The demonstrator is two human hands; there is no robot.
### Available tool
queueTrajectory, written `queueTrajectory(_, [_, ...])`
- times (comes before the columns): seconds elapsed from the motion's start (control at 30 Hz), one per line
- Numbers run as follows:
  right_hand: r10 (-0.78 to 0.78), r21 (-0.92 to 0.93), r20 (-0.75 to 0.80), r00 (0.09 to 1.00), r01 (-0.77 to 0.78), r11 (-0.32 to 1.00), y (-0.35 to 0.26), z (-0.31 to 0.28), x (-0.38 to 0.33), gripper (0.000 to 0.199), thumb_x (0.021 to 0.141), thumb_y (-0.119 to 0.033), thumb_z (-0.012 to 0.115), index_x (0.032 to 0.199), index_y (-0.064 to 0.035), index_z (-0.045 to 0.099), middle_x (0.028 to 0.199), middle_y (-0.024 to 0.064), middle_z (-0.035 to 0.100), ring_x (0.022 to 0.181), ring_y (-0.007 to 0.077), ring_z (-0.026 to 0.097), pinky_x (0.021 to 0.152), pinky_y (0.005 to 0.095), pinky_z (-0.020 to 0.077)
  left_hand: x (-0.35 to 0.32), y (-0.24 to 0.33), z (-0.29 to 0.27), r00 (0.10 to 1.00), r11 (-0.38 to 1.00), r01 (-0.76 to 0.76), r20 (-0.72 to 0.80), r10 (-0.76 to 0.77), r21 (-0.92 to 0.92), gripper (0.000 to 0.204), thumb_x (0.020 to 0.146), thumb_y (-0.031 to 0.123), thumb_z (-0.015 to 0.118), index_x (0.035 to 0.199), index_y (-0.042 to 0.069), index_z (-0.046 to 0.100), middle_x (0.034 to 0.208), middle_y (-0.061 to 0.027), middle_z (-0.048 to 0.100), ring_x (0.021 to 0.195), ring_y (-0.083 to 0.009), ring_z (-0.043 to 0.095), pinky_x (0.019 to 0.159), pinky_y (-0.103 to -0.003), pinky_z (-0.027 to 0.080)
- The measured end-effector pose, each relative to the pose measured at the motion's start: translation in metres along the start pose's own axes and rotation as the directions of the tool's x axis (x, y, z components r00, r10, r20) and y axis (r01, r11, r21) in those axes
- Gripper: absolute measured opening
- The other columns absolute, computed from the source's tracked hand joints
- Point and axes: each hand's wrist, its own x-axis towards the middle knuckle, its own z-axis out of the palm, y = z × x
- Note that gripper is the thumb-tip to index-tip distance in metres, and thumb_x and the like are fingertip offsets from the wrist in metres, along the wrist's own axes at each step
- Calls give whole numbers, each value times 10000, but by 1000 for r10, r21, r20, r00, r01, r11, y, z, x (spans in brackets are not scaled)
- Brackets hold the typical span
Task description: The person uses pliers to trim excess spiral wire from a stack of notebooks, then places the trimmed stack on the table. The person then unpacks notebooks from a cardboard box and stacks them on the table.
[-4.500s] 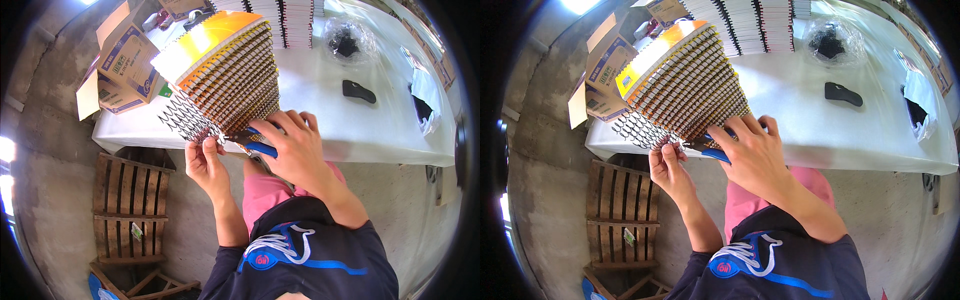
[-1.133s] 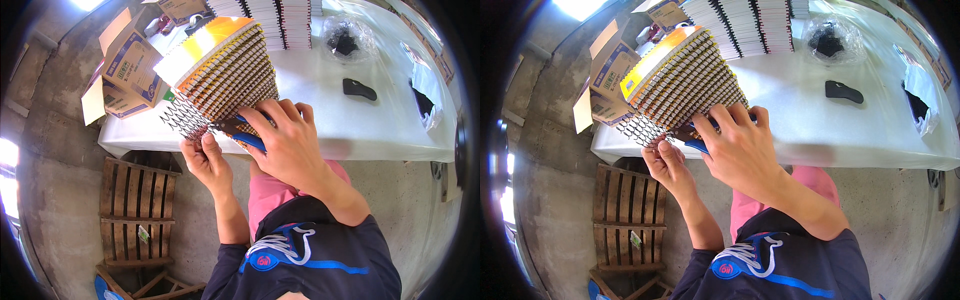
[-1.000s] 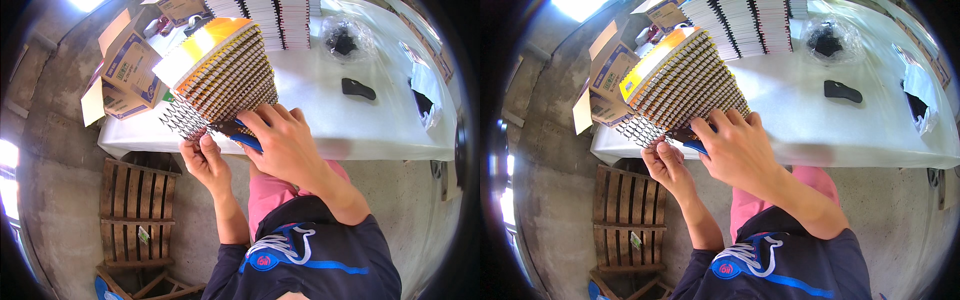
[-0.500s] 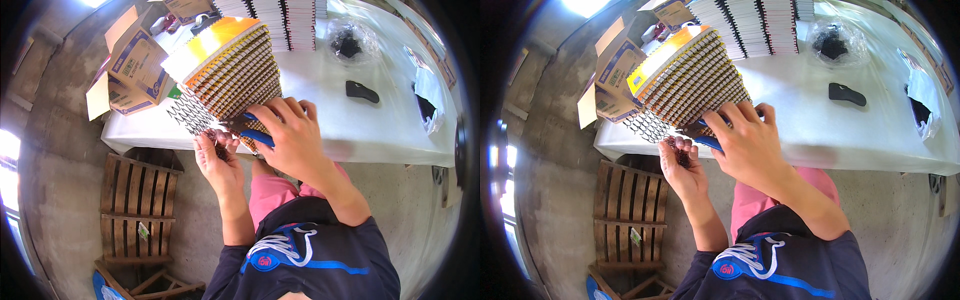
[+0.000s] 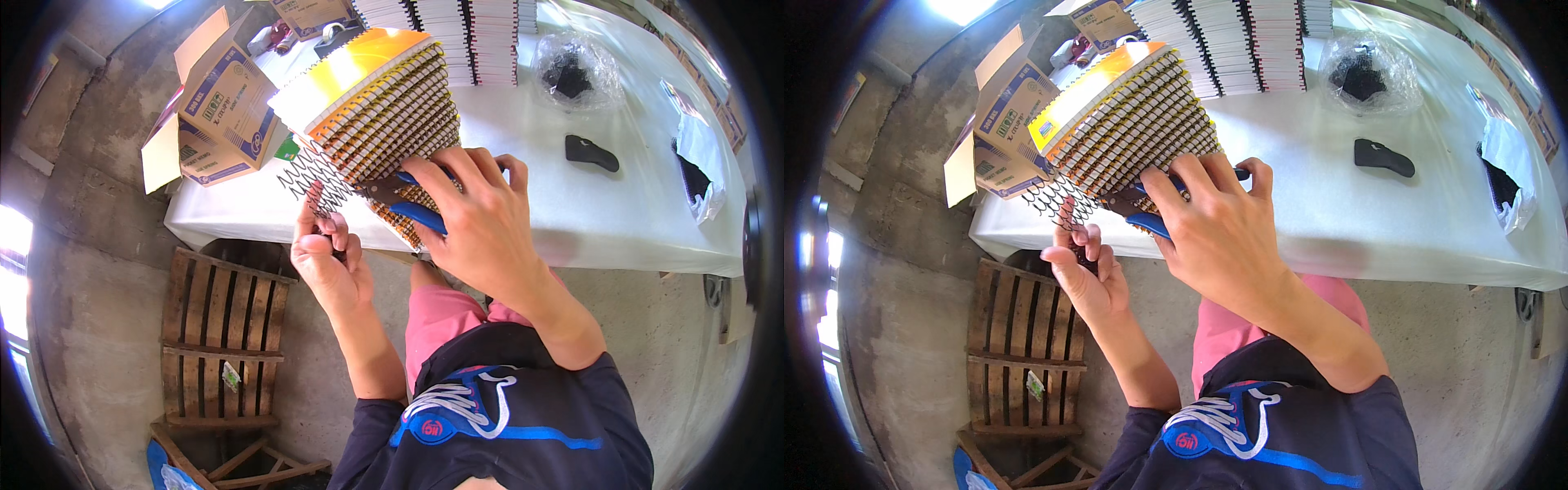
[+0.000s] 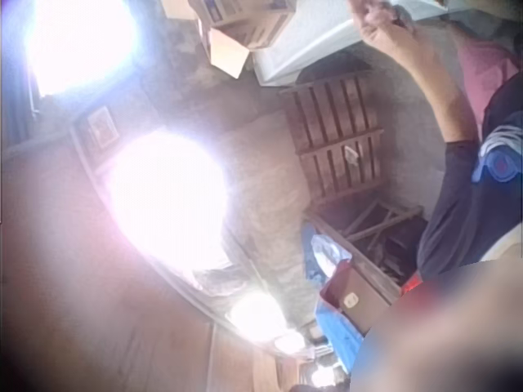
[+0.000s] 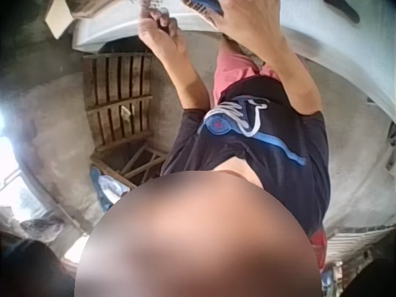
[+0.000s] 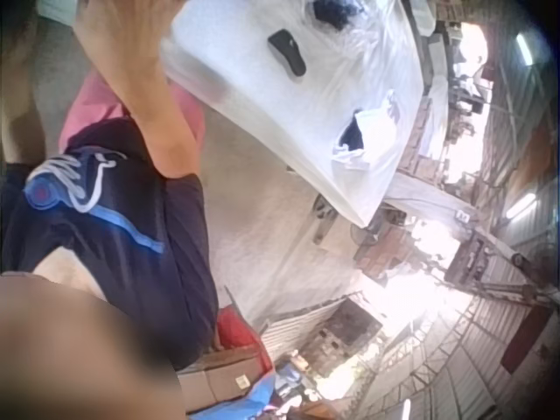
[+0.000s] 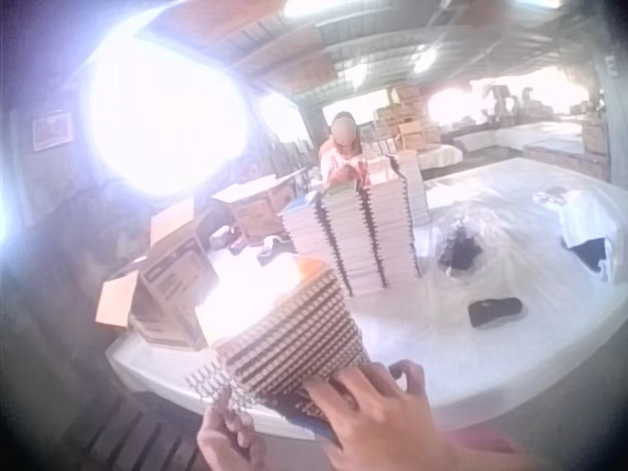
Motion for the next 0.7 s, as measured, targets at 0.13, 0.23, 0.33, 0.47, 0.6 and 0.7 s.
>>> queueTrajectory(0.13, [0,-54,29,1000,1,999,-5,0,2,485,615,-177,752,1072,-154,590,944,19,547,910,216,537,778,397,357,4,0,23,977,815,-72,-124,174,576,283,899,242,617,1047,7,563,592,55,458,462,1,355,394,-150,251])
queueTrajectory(0.23, [-6,-62,69,998,10,998,-8,-2,3,460,624,-179,750,1058,-160,598,888,13,562,832,216,576,695,378,419,3,-9,28,953,742,-163,-92,290,650,225,932,270,564,905,48,541,592,58,420,473,3,309,385,-152,210])
queueTrajectory(0.33, [-19,-13,74,997,20,1000,5,11,0,420,631,-168,745,1028,-163,610,842,11,583,745,216,604,608,361,466,4,-8,28,958,741,-149,-90,272,655,254,937,303,549,873,59,520,591,55,420,478,-1,328,388,-153,225])
queueTrajectory(0.47, [-14,86,31,999,11,996,12,16,-1,405,637,-151,735,1025,-168,619,844,14,603,715,219,610,599,360,484,6,-14,25,947,691,-161,-87,309,705,279,943,344,525,885,72,505,607,54,428,484,1,337,387,-150,241])
queueTrajectory(0.6, [-30,49,-18,999,31,998,8,-1,2,443,622,-134,734,1048,-170,617,913,24,590,836,219,583,757,378,429,7,-21,21,930,638,-217,-43,365,739,281,958,365,478,897,91,462,645,44,446,496,5,347,380,-147,274])
queueTrajectory(0.7, [-30,25,-47,998,31,999,4,-5,2,474,607,-135,738,1063,-169,610,956,25,571,916,216,549,848,394,361,7,-23,24,930,689,-237,-45,365,685,273,961,342,482,911,75,466,635,38,440,493,7,343,377,-144,270])
